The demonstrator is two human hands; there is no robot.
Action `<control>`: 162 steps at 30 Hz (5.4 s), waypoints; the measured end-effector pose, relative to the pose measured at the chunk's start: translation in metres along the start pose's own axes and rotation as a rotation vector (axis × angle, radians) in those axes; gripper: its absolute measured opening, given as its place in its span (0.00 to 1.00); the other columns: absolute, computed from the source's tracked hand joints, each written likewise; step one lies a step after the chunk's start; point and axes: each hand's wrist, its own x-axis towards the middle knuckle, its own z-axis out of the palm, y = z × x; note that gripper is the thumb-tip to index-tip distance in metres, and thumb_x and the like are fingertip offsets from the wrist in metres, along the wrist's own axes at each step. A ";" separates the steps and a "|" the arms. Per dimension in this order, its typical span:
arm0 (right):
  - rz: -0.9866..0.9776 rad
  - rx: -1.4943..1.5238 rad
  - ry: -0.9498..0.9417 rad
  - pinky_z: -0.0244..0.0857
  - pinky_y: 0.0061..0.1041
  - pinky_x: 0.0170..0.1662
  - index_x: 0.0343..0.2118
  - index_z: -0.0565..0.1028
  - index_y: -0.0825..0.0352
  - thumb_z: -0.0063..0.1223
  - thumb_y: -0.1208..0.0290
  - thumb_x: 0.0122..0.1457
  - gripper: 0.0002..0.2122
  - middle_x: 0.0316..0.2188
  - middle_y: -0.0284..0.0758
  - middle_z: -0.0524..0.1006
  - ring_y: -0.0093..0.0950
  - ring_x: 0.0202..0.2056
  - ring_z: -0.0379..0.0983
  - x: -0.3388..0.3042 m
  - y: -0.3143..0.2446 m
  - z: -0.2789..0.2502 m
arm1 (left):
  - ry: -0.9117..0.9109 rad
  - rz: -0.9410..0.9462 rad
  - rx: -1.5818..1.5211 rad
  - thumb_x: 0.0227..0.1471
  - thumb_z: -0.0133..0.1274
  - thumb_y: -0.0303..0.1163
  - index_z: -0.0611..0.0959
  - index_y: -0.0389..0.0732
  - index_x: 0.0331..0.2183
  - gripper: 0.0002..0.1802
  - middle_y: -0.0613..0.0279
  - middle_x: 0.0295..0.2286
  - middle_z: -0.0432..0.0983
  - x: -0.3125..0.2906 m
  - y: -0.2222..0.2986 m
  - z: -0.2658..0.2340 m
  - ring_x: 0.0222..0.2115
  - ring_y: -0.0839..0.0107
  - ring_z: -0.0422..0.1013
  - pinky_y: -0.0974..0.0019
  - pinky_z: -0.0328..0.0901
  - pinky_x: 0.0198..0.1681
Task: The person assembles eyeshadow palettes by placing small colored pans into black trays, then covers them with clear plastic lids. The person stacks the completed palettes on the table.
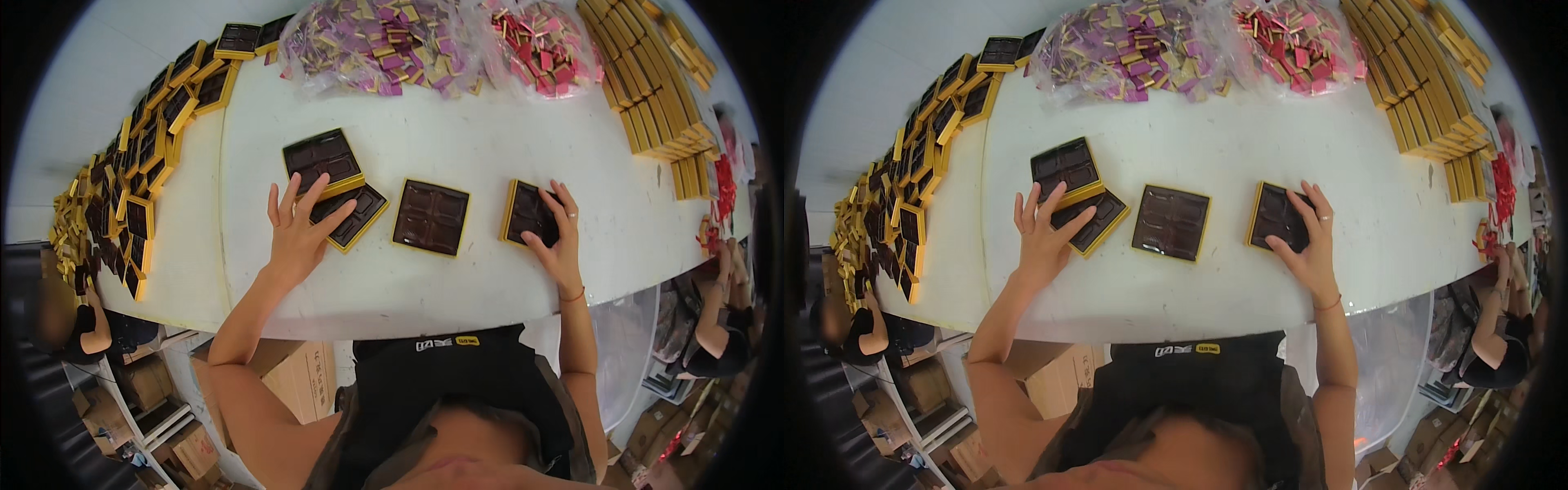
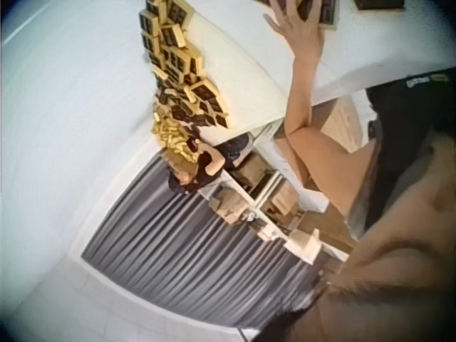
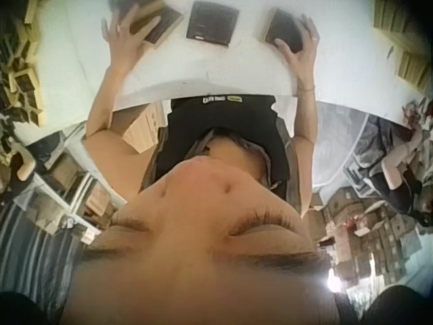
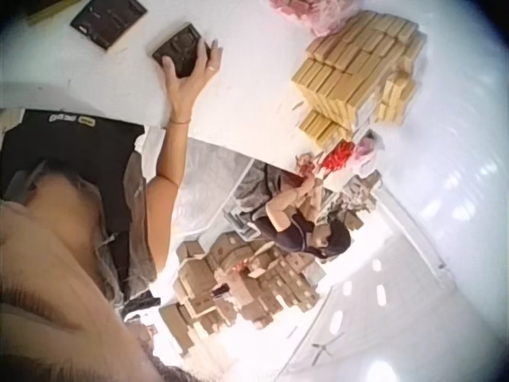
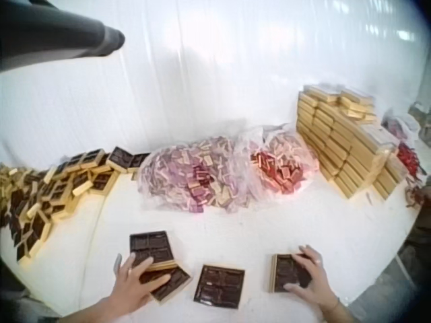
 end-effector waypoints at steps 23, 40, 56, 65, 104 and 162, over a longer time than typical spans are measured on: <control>-0.225 -0.147 -0.370 0.42 0.46 0.67 0.59 0.70 0.51 0.73 0.58 0.39 0.38 0.67 0.36 0.55 0.48 0.69 0.40 0.019 -0.013 -0.017 | -0.155 -0.060 -0.825 0.40 0.70 0.41 0.72 0.43 0.31 0.24 0.57 0.49 0.73 0.012 0.071 0.005 0.59 0.52 0.60 0.40 0.37 0.68; -0.086 -0.398 -0.296 0.38 0.62 0.64 0.66 0.60 0.51 0.71 0.38 0.33 0.54 0.67 0.43 0.54 0.55 0.69 0.38 0.002 -0.011 -0.036 | -0.116 -0.084 -0.609 0.38 0.68 0.57 0.64 0.45 0.62 0.54 0.51 0.64 0.50 0.048 0.089 0.000 0.65 0.44 0.43 0.42 0.39 0.67; -0.281 -0.439 -0.220 0.37 0.63 0.64 0.63 0.65 0.47 0.69 0.43 0.39 0.45 0.67 0.40 0.55 0.51 0.67 0.45 -0.014 -0.042 0.011 | -0.087 -0.504 -0.435 0.37 0.73 0.39 0.75 0.49 0.55 0.41 0.53 0.51 0.66 -0.050 0.067 -0.021 0.46 0.56 0.69 0.58 0.68 0.49; -0.251 -0.274 -0.261 0.38 0.56 0.66 0.62 0.66 0.56 0.69 0.45 0.40 0.44 0.65 0.40 0.59 0.48 0.68 0.47 -0.002 -0.044 -0.008 | 0.073 -0.376 -0.404 0.34 0.74 0.40 0.82 0.44 0.43 0.31 0.55 0.45 0.70 -0.008 0.071 -0.029 0.41 0.58 0.69 0.58 0.67 0.41; 0.157 0.866 -0.818 0.61 0.16 0.30 0.46 0.75 0.66 0.53 0.73 0.61 0.11 0.35 0.28 0.78 0.15 0.33 0.72 0.121 -0.110 0.090 | 0.099 -0.786 -1.515 0.52 0.57 0.21 0.76 0.37 0.41 0.13 0.60 0.34 0.79 0.005 0.042 -0.031 0.34 0.75 0.75 0.71 0.68 0.42; -0.825 -0.136 -0.326 0.66 0.37 0.50 0.41 0.79 0.67 0.53 0.77 0.52 0.12 0.45 0.39 0.77 0.36 0.50 0.71 0.069 -0.122 0.114 | 0.010 -0.140 -0.402 0.49 0.60 0.28 0.80 0.44 0.49 0.23 0.62 0.48 0.77 -0.049 0.080 -0.033 0.52 0.58 0.70 0.53 0.59 0.57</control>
